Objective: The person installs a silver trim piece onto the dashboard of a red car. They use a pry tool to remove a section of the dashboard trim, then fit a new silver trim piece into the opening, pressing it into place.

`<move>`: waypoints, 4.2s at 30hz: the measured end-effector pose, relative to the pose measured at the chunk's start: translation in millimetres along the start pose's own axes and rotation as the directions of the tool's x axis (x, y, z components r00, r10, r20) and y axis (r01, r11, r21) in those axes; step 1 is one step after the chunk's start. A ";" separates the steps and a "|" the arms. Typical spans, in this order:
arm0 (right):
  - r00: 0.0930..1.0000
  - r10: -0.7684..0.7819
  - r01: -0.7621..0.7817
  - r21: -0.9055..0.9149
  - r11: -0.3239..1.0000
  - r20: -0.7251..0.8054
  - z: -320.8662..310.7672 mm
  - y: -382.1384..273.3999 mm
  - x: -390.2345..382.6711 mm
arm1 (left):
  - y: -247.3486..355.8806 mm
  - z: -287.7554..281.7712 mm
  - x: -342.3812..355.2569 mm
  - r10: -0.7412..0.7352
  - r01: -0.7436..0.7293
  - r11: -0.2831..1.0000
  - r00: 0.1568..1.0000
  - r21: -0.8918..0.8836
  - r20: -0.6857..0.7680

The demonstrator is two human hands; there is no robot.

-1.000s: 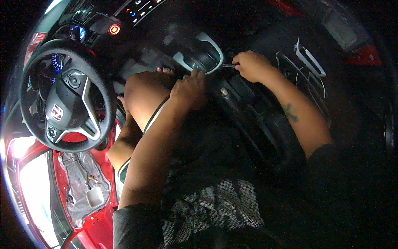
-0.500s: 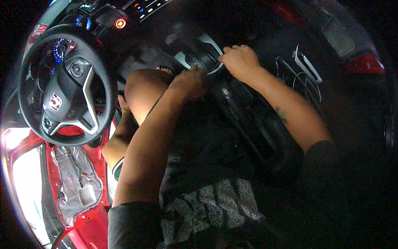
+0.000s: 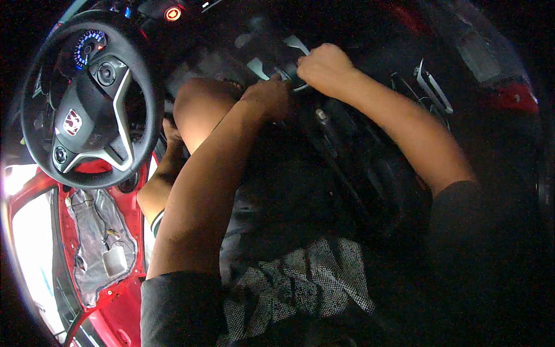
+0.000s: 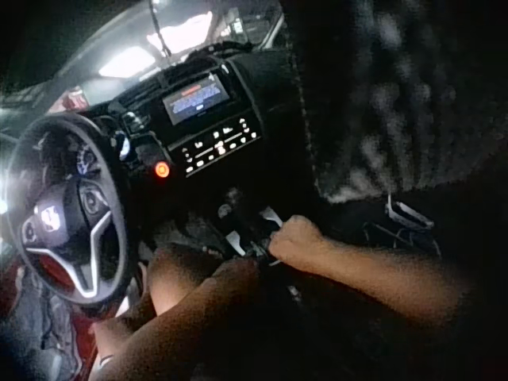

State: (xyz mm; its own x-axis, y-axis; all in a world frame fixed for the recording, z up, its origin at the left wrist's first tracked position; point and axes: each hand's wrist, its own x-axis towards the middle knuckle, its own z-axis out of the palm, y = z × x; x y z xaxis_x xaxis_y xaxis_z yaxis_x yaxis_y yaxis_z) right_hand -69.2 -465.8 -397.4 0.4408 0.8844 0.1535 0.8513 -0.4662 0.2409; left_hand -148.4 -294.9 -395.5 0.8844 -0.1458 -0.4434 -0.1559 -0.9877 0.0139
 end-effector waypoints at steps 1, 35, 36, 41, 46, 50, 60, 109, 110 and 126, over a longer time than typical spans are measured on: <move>0.999 -0.035 0.035 -0.019 0.999 0.004 -0.7 0.9 0.7 | 0.3 -2.6 1.4 -0.013 0.013 1.000 1.000 0.016 0.010; 0.874 -0.369 0.445 -0.218 0.869 0.316 -19.8 6.9 68.6 | -15.7 27.5 47.4 -0.061 0.058 0.998 0.996 -0.038 -0.069; 0.891 -0.366 0.425 -0.210 0.880 0.269 -24.8 2.1 58.2 | -15.5 30.1 42.9 -0.088 0.082 0.995 0.990 -0.057 -0.113; 0.960 -0.242 0.260 -0.126 0.957 0.142 -16.2 -2.3 11.1 | -12.9 25.3 34.3 -0.019 0.011 0.997 0.994 -0.071 -0.107; 0.968 -0.082 0.077 0.032 0.997 0.239 -14.7 -18.2 7.2 | -32.1 -3.7 58.6 0.234 -0.219 0.967 0.965 -0.128 0.120; 0.926 -0.115 0.139 -0.042 0.989 0.358 -22.4 -25.4 33.2 | -55.3 19.6 87.4 0.381 -0.381 0.924 0.924 -0.022 0.016; 0.720 -0.396 0.489 -0.012 0.872 0.570 -32.9 9.1 101.3 | -67.0 26.5 41.6 0.351 -0.327 0.936 0.894 0.130 -0.279; 0.570 0.544 -0.764 0.641 0.074 0.616 73.0 -12.1 -5.3 | -106.1 46.1 81.4 -0.734 0.152 -0.101 0.656 -0.983 0.176; 0.573 0.525 -0.765 0.641 0.067 0.629 65.5 -10.4 -1.5 | -107.5 55.6 79.9 -0.754 0.116 -0.092 0.640 -0.989 0.145; 0.681 0.527 -0.650 0.751 0.113 0.510 66.0 -6.7 0.4 | -113.9 61.3 83.7 -0.764 0.008 0.013 0.645 -1.000 -0.005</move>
State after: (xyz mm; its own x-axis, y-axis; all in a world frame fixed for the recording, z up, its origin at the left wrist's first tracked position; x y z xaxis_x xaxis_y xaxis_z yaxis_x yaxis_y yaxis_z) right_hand -55.9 -460.7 -462.2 0.8932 0.3688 -0.2571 0.0237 -0.6096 -0.7923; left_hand -83.6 -191.1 -489.2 0.6916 0.6606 -0.2922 0.4446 -0.0705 0.8929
